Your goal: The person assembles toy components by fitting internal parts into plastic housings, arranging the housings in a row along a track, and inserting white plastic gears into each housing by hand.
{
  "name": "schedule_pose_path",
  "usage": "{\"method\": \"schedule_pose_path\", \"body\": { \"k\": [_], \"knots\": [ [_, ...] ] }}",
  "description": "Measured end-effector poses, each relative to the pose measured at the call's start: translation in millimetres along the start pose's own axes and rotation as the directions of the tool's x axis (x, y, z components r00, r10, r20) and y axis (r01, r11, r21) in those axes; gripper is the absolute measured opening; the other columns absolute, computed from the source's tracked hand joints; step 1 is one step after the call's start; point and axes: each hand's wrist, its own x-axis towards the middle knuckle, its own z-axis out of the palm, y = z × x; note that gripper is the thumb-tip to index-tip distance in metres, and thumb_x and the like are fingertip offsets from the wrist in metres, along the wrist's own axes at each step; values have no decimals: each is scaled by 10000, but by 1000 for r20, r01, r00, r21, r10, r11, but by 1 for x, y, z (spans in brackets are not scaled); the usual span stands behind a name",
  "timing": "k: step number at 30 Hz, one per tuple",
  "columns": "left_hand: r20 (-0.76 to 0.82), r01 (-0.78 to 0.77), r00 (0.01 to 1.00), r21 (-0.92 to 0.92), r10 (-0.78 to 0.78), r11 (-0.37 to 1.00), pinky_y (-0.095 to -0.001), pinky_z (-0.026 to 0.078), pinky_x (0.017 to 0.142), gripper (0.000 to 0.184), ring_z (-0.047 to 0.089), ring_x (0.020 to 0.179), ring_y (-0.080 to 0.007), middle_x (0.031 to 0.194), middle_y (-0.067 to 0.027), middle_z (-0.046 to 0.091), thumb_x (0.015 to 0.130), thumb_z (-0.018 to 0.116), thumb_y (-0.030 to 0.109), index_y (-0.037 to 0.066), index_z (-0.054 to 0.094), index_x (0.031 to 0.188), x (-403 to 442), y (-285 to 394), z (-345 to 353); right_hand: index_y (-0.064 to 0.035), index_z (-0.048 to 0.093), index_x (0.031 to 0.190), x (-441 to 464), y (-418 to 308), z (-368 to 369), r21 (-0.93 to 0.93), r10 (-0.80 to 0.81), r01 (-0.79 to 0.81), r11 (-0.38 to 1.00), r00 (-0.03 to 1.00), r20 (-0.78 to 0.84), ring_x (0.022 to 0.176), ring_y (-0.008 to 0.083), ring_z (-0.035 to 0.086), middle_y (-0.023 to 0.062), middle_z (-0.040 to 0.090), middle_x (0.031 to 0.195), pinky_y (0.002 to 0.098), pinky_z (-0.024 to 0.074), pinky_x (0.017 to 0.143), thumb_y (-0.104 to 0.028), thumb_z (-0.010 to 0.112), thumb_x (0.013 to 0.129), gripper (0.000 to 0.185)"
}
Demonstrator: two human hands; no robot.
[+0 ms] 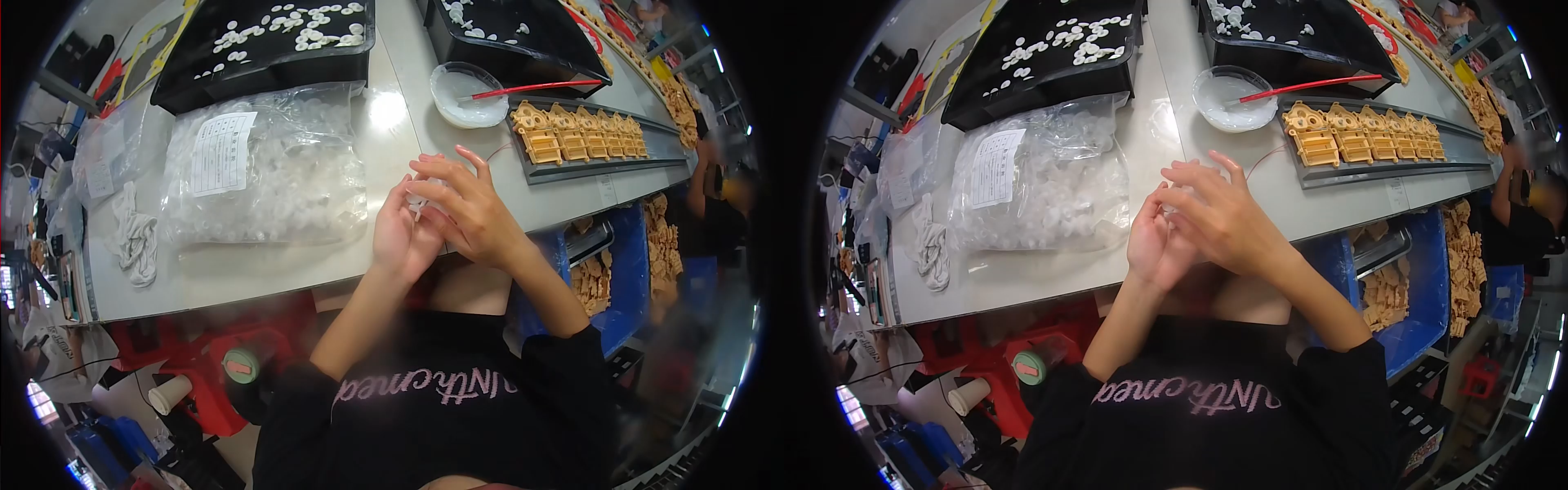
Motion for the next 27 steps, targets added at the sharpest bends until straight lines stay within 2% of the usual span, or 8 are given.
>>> {"method": "schedule_pose_path", "body": {
  "k": [1, 4, 7, 13, 18, 22, 25, 27],
  "knots": [
    [-30, -4, 1000, -7, 4, 1000, -409, 358, 1088, 471, 433, 1283, -261, 1352, -143, 454, 1021, 273, 295, 12, 363, 1387, 1, -1, -2, -94, 593, 1129, -1, 2, -2, 10, 12, -12, 1000, 1000, -6, 1147, 290, 547, 102, 567, 1211, 438, 389, 1007, -122, 684, 789, 353],
    [110, 45, 993, -76, -36, 996, -407, 356, 1085, 474, 441, 1271, -259, 1347, -141, 459, 1020, 267, 286, 9, 362, 1393, 4, -2, -3, -85, 599, 1113, -4, 11, -5, 113, 52, -43, 993, 995, -84, 1108, 300, 560, 107, 575, 1192, 435, 425, 957, -107, 687, 783, 343],
    [45, 24, 999, -50, -22, 998, -411, 354, 1081, 483, 451, 1252, -262, 1359, -150, 453, 1018, 263, 284, 2, 363, 1397, 6, -4, 5, -69, 610, 1076, -5, 10, -25, 132, 99, -89, 987, 993, -68, 1052, 308, 575, 106, 591, 1143, 418, 459, 890, -95, 712, 757, 336],
    [110, 12, 994, -44, -7, 999, -420, 349, 1079, 497, 442, 1253, -286, 1416, -181, 404, 1016, 260, 293, 9, 349, 1414, 8, -6, -1, -59, 627, 995, -23, 16, -24, 7, 76, -75, 997, 997, -19, 990, 302, 590, 96, 608, 1059, 403, 479, 825, -68, 741, 697, 320],
    [87, -6, 996, -49, 10, 999, -422, 307, 1107, 513, 382, 1316, -304, 1450, -190, 363, 1012, 265, 298, 16, 308, 1439, 6, -6, 2, -51, 644, 938, -26, 17, -16, 84, 112, -106, 991, 992, -65, 946, 299, 602, 103, 612, 1036, 401, 492, 812, -55, 732, 696, 258],
    [111, 18, 994, -98, -7, 995, -427, 277, 1124, 522, 333, 1357, -312, 1470, -193, 338, 1011, 266, 296, 9, 286, 1447, 5, -6, -1, -41, 654, 922, -27, 17, -13, 110, 119, -104, 988, 983, -141, 891, 288, 622, 108, 621, 1010, 379, 515, 761, -44, 726, 696, 237],
    [57, 0, 998, -49, 3, 999, -433, 269, 1136, 525, 315, 1370, -313, 1472, -201, 329, 1010, 275, 287, -8, 277, 1444, 6, -6, 3, -35, 654, 928, -28, 19, -11, 174, 155, -122, 977, 969, -193, 862, 275, 639, 104, 637, 969, 354, 523, 718, -10, 729, 689, 252],
    [57, 16, 998, -174, -6, 985, -437, 261, 1147, 523, 311, 1373, -316, 1469, -209, 325, 1008, 290, 274, -21, 272, 1440, 6, -6, 0, -30, 654, 931, -30, 21, -15, 136, 171, -135, 982, 936, -308, 832, 267, 645, 101, 646, 940, 336, 524, 705, 15, 731, 688, 259]
  ]
}}
